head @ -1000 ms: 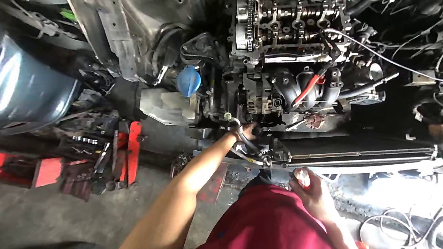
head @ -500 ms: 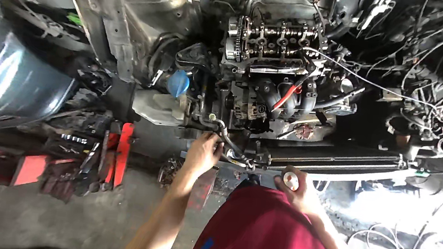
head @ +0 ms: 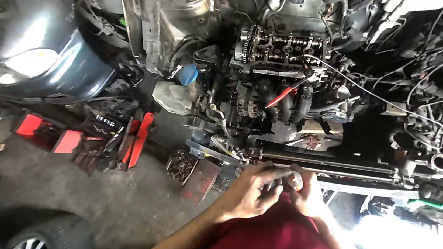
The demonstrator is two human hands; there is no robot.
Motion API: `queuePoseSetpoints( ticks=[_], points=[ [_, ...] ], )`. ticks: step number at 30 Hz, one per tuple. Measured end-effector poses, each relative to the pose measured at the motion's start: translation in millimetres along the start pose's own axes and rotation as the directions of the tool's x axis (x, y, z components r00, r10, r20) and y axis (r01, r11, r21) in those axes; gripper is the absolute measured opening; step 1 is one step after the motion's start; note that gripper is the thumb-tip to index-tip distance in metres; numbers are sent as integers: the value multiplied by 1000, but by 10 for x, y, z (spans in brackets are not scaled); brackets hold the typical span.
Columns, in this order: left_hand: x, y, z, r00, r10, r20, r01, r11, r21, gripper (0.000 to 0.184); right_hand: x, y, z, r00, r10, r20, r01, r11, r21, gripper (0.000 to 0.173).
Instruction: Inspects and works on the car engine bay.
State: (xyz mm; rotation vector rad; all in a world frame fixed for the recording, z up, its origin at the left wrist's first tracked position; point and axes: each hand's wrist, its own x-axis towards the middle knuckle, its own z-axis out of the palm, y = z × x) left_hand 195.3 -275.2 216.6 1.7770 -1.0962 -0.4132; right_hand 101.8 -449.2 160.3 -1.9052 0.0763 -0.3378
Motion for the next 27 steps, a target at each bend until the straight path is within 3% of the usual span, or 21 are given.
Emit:
queuePoseSetpoints(
  ticks=[9,27],
  points=[
    [20,114,235,998,-38,-46,35,998,-60,36,-73,40,-196,998,30,61,-27,999,-43,17],
    [-34,24,141,992,-125,34,130,973,-193,32,-70,68,-201,980,100,172,-61,974,-219,22]
  ],
)
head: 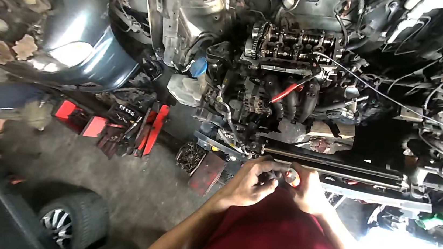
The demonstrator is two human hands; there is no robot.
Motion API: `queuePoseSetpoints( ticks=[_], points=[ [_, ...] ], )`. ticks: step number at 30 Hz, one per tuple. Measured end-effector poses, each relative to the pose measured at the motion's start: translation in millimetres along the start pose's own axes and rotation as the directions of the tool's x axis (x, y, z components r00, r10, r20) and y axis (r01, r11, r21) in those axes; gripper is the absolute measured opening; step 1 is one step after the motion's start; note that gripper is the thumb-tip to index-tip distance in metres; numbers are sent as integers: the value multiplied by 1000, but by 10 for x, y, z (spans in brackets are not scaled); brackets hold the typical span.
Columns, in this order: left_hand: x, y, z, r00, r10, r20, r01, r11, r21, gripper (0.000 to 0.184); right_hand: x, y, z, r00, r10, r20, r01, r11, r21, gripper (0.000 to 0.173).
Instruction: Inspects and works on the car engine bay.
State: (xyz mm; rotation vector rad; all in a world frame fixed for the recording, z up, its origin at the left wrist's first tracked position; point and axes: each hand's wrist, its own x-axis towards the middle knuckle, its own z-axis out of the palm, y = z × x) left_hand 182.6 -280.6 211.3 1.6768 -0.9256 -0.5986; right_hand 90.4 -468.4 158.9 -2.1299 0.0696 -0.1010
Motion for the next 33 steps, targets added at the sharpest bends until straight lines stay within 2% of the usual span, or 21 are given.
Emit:
queuePoseSetpoints(
  ticks=[13,22,24,26,28,30,33],
  points=[
    [-17,-102,-100,996,-71,54,72,997,-21,36,47,-82,-38,982,166,85,-149,973,-176,24],
    [37,-189,-76,987,-132,90,132,991,6,37,190,-211,-194,854,478,207,-367,834,-411,29],
    [41,-193,-71,980,-170,107,179,981,-73,33,222,-244,-224,800,539,263,-391,801,-453,33],
    [45,-186,-64,967,-201,157,236,939,-252,25,243,-250,-255,759,578,299,-416,785,-460,37],
    [30,-229,-55,965,-150,213,238,844,-481,22,233,-194,-265,761,577,297,-455,801,-388,40],
    [10,-312,-45,972,-41,230,190,711,-677,28,185,-81,-271,807,520,281,-474,853,-218,45],
    [-21,-385,-72,989,13,149,114,586,-803,39,113,54,-382,905,344,251,-383,914,131,56]
  ],
)
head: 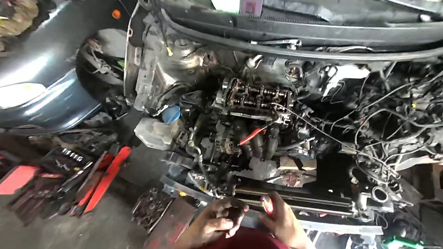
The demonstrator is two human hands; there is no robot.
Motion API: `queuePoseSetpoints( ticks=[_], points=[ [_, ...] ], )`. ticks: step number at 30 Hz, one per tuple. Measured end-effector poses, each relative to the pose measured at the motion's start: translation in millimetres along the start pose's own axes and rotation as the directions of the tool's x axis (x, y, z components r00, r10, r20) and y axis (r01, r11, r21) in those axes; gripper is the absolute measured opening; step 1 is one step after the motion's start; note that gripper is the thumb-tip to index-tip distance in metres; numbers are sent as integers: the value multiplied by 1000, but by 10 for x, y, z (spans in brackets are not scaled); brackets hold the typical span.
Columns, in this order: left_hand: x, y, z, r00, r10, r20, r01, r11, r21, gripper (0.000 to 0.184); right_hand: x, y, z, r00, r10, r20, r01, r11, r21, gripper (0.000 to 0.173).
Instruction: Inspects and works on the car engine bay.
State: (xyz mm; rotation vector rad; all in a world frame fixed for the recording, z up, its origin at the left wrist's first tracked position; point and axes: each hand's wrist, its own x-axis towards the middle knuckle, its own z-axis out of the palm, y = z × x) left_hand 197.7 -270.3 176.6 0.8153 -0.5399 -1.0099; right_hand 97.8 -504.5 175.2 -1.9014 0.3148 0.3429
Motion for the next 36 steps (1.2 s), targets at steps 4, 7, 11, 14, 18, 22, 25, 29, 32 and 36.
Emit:
queuePoseSetpoints(
  ticks=[4,7,11,14,18,22,25,29,32,36],
  points=[
    [-104,38,-16,974,99,-206,-103,995,-9,40,-78,99,-284,990,-144,-13,142,956,255,76],
    [-174,50,-35,940,146,-310,-153,988,1,35,-57,76,-552,975,-172,-139,206,938,280,79],
    [-249,40,-64,908,118,-403,-152,987,-53,33,146,-91,-991,849,-244,-469,367,911,190,71],
    [-283,50,-21,891,117,-439,-161,985,-64,34,327,-403,-1530,770,-341,-540,421,907,28,54],
    [-370,52,97,852,175,-493,-201,980,1,29,693,-888,-2344,679,-485,-551,444,869,-217,45],
    [-603,-54,137,793,242,-559,-273,962,29,26,1235,-1360,-3056,450,-618,-645,522,768,-371,46],
    [-732,-151,220,696,253,-671,-291,955,59,22,1657,-1648,-3342,349,-695,-628,592,683,-427,47],
    [-827,-225,330,600,265,-755,-327,942,71,21,2128,-1836,-3385,498,-676,-543,462,737,-493,43],
    [-894,-238,363,551,294,-781,-338,934,113,21,2320,-1807,-3286,611,-603,-513,310,779,-546,42],
    [-1007,-276,323,533,336,-776,-370,918,142,22,2423,-1666,-3242,643,-537,-546,203,807,-555,47]
  ],
)
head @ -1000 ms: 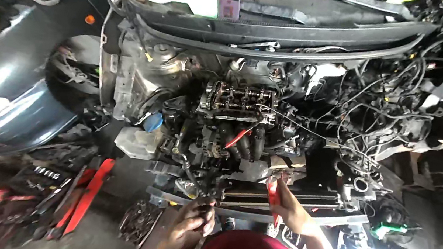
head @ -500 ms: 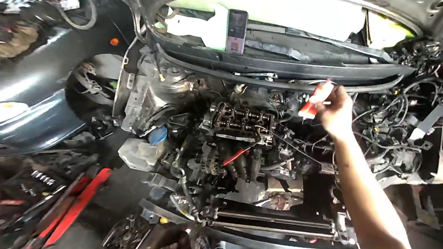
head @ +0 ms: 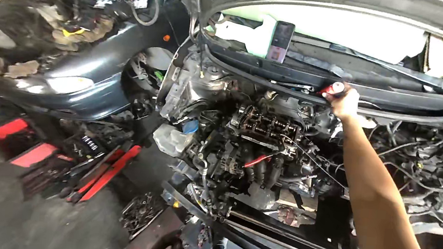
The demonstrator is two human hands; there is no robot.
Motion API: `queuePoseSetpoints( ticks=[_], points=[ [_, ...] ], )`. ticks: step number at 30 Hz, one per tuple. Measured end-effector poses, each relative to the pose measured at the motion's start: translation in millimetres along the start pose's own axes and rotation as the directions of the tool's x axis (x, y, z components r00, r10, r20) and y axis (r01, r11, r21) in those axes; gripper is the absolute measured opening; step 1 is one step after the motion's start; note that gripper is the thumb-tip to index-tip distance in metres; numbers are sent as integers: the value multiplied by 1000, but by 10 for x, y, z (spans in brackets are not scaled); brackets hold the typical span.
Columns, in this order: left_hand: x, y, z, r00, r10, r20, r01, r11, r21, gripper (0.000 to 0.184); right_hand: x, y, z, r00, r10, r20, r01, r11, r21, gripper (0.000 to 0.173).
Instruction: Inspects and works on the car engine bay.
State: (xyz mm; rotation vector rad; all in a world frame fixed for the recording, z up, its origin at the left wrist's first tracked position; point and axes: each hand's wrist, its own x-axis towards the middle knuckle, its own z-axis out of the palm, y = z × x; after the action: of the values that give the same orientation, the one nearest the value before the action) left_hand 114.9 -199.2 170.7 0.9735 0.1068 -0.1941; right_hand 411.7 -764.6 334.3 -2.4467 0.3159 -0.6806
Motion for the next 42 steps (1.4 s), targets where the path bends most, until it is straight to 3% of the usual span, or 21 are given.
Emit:
queuePoseSetpoints(
  ticks=[13,17,20,22,24,26,28,29,31,32,34,37,39,42],
  points=[
    [152,124,-119,999,-47,-27,48,998,28,21,-42,32,38,999,40,-18,-41,996,-77,58],
    [214,139,-157,998,-51,-40,52,998,32,21,-80,14,-10,997,74,-34,-76,995,-70,67],
    [208,144,-183,995,-18,-96,20,1000,15,25,-227,40,-101,996,50,-80,-64,983,-173,82],
    [167,172,-249,996,7,-87,-9,1000,-21,32,-520,105,-108,991,51,-126,-82,962,-261,92],
    [171,203,-344,997,40,-59,-43,998,-40,37,-979,160,-84,985,51,-163,-89,968,-236,93],
    [165,206,-450,996,45,-74,-48,998,-44,40,-1770,-37,-55,996,54,-70,-63,990,-128,80],
    [181,211,-564,995,20,-102,-25,999,-41,41,-2599,-485,57,989,-9,148,-6,995,102,55],
    [204,227,-609,992,0,-124,-5,999,-39,42,-2992,-664,189,949,-58,310,-28,963,266,48],
    [303,283,-684,990,-39,-134,38,999,-8,43,-3626,-958,554,752,-199,628,-223,821,526,40],
    [374,323,-708,992,-54,-118,58,998,29,42,-3851,-1066,773,640,-263,722,-319,764,561,38],
    [565,400,-739,992,-93,-91,104,987,125,37,-4088,-1265,1175,530,-275,803,-367,779,509,37],
    [1000,411,-780,979,-170,-117,200,920,338,31,-4045,-1443,1659,518,-148,842,-233,923,306,49],
    [1330,368,-760,962,-235,-139,273,793,545,27,-3915,-1457,1944,531,-80,844,-97,983,154,62],
    [1744,238,-791,948,-287,-134,280,559,781,29,-3671,-1426,2306,466,52,883,-144,989,18,79]
  ],
)
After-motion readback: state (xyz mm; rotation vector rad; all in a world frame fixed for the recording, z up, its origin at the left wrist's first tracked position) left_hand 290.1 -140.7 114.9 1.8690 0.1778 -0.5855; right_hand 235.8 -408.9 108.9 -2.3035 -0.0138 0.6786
